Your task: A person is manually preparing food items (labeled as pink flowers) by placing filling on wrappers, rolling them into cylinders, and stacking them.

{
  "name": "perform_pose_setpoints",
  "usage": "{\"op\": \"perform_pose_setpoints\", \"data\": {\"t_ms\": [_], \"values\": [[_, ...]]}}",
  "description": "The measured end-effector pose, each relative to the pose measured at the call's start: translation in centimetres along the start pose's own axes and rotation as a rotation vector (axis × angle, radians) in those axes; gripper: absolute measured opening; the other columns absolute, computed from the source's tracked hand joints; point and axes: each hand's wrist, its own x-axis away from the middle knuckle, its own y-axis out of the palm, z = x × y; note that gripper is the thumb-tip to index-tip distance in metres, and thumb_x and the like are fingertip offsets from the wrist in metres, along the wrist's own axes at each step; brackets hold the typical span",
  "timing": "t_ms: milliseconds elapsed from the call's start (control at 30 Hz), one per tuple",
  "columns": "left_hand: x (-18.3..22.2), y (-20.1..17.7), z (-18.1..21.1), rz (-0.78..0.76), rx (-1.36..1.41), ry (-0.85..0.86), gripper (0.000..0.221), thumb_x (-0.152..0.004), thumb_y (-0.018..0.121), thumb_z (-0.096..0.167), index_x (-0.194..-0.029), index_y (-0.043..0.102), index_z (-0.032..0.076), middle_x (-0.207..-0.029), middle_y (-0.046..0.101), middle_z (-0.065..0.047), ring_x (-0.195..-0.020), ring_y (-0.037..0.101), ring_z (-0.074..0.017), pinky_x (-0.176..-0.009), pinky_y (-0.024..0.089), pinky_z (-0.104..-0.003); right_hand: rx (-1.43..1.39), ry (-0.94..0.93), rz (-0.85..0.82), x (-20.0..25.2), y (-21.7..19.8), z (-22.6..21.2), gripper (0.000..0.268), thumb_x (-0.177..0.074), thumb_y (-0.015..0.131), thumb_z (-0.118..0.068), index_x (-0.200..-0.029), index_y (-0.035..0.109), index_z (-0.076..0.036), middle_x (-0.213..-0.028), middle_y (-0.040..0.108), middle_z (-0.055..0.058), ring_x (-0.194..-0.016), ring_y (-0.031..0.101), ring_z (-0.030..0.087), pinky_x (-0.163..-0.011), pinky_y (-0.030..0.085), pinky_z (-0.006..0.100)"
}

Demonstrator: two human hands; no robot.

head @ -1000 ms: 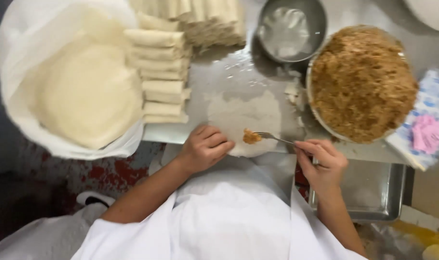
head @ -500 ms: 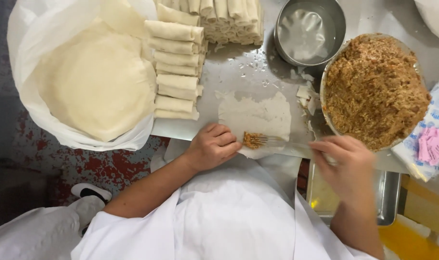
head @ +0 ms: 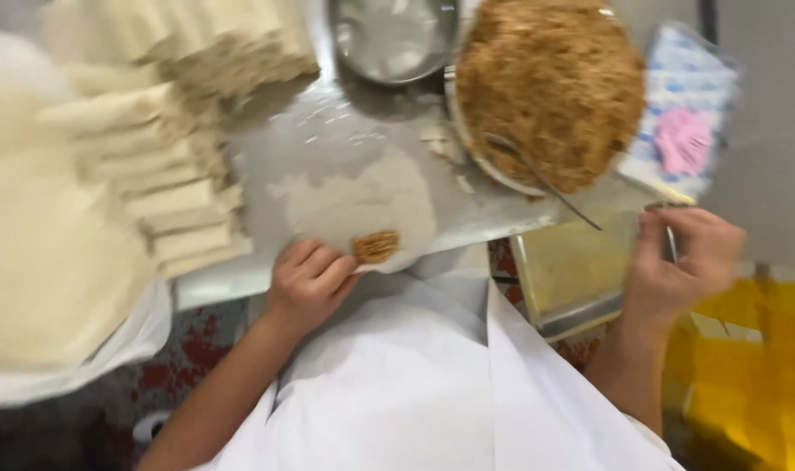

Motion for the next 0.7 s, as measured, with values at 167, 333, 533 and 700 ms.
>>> {"op": "perform_pose_setpoints", "data": {"t_ms": [167, 333, 533, 700], "values": [[1.2, 1.7, -0.7, 0.02, -0.006, 0.011, 0.012, -0.096, 0.072, 0.024, -0.089, 0.07, 0.014, -0.082, 0.06, -0.003, -0.076, 0.058, -0.0243, -0.071, 0.05, -0.037, -0.071, 0.534, -0.062, 11.4, 3.4, 15.1, 0.016, -0.096, 0.085, 0.006, -0.095, 0.073, -0.005, -0.091, 0.064, 0.013, -0.087, 0.061, 0.027, -0.083, 0.046, 0.039], [1.7, 2.4, -0.5, 0.087, -0.046, -0.038, 0.011, -0.083, 0.085, 0.02, -0.088, 0.075, 0.02, -0.079, 0.06, 0.001, -0.074, 0.061, -0.021, -0.072, 0.054, -0.034, -0.199, 1.014, -0.416, 16.7, 8.7, 14.5, 0.008, -0.09, 0.08, -0.016, -0.098, 0.08, -0.016, -0.085, 0.07, 0.013, -0.073, 0.062, 0.026, -0.069, 0.044, 0.041], [0.2, 1.4, -0.3, 0.113, -0.044, -0.149, 0.011, -0.091, 0.079, 0.019, -0.085, 0.071, 0.016, -0.07, 0.056, -0.001, -0.061, 0.06, -0.0233, -0.061, 0.054, -0.035, -0.84, 0.221, -0.909, 0.5, 3.2, -2.0, 0.012, -0.071, 0.083, 0.001, -0.077, 0.075, -0.005, -0.067, 0.07, 0.012, -0.06, 0.061, 0.023, -0.062, 0.053, 0.04], [-1.8, 2.0, -2.3, 0.14, -0.188, -0.177, 0.012, -0.094, 0.077, 0.024, -0.091, 0.068, 0.017, -0.078, 0.055, 0.0, -0.07, 0.062, -0.0217, -0.067, 0.054, -0.033, -0.697, -0.194, -0.608, -2.8, 8.6, -10.4, 0.023, -0.089, 0.07, 0.009, -0.096, 0.078, -0.012, -0.08, 0.066, 0.008, -0.071, 0.064, 0.033, -0.072, 0.057, 0.042]]}}
